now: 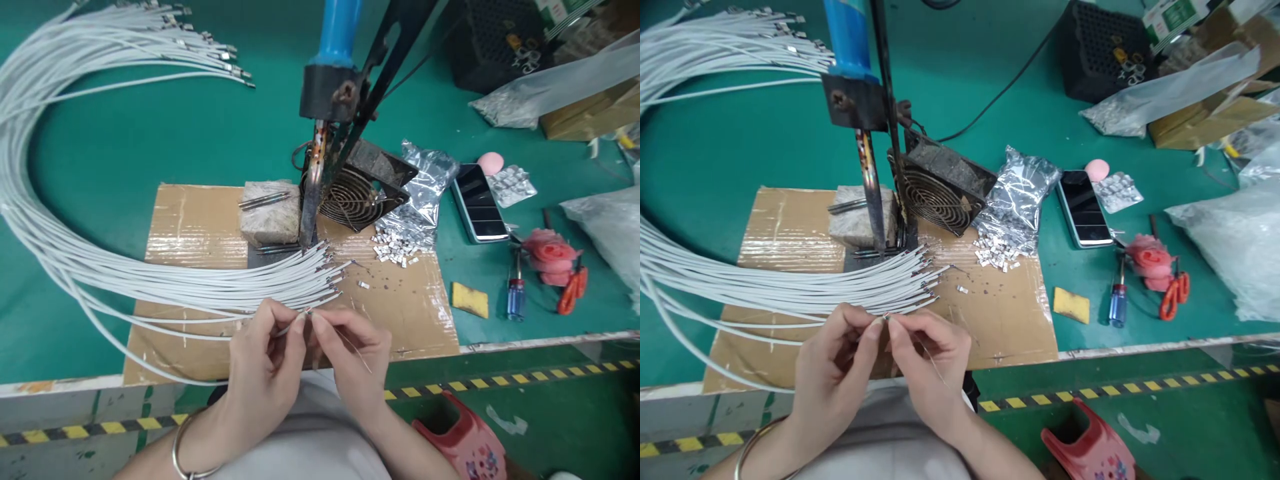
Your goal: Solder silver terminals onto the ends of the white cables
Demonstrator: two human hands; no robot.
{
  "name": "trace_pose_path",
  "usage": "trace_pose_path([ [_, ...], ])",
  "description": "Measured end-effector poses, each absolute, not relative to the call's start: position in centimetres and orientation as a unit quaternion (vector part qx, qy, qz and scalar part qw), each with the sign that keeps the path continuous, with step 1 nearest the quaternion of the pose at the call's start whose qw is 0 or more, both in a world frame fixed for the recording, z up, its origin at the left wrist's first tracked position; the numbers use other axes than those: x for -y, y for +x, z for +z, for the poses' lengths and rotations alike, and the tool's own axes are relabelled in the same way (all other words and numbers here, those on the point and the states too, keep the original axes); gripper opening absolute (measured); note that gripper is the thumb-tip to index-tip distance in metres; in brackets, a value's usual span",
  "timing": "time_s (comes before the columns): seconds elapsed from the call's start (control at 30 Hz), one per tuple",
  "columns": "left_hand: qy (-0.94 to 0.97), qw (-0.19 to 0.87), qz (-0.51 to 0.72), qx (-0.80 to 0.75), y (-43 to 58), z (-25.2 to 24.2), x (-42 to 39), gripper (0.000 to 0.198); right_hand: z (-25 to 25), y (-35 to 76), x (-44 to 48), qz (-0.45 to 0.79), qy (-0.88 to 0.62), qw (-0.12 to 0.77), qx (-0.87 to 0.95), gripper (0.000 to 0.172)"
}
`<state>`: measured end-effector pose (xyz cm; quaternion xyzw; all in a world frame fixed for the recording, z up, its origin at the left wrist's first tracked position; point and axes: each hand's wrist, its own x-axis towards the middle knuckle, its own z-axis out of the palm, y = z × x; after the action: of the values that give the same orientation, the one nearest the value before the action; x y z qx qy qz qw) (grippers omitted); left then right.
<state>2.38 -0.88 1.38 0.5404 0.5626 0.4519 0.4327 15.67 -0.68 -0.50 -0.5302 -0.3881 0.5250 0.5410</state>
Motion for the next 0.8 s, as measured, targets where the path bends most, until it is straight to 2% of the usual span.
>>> trace_pose_path([
  [0.1, 0.475, 0.534, 0.431, -0.55, 1.8, 2.0, 0.3, 0.023, -0.4, 16.8, 0.0, 0.403, -0.503, 0.532, 0.549, 0.021],
  [0.2, 0.439, 0.584, 0.418, -0.54, 1.2, 2.0, 0.0, 0.028, 0.1, 18.4, -1.0, 0.355, -0.437, 0.487, 0.667, 0.025],
  [0.33, 0.446, 0.57, 0.44, -0.531, 1.0, 1.3, 0.3, 0.028, 0.8, 20.2, -1.7, 0.377, -0.405, 0.451, 0.701, 0.026],
  [0.43, 0.459, 0.545, 0.452, -0.536, 1.0, 1.0, 0.4, 0.026, 0.5, 21.9, -1.9, 0.388, -0.456, 0.464, 0.653, 0.024],
  [0.53, 0.466, 0.524, 0.459, -0.545, 0.8, 1.1, 0.1, 0.025, -0.5, 23.7, -2.1, 0.285, -0.577, 0.441, 0.626, 0.017],
  [0.63, 0.457, 0.517, 0.468, -0.552, 0.7, 1.2, -0.5, 0.02, -1.8, 24.7, -2.6, 0.171, -0.625, 0.368, 0.667, 0.006],
  [0.8, 0.444, 0.526, 0.466, -0.556, 1.0, 1.5, -1.0, 0.022, -2.9, 25.0, -2.8, 0.156, -0.62, 0.338, 0.69, 0.015],
])
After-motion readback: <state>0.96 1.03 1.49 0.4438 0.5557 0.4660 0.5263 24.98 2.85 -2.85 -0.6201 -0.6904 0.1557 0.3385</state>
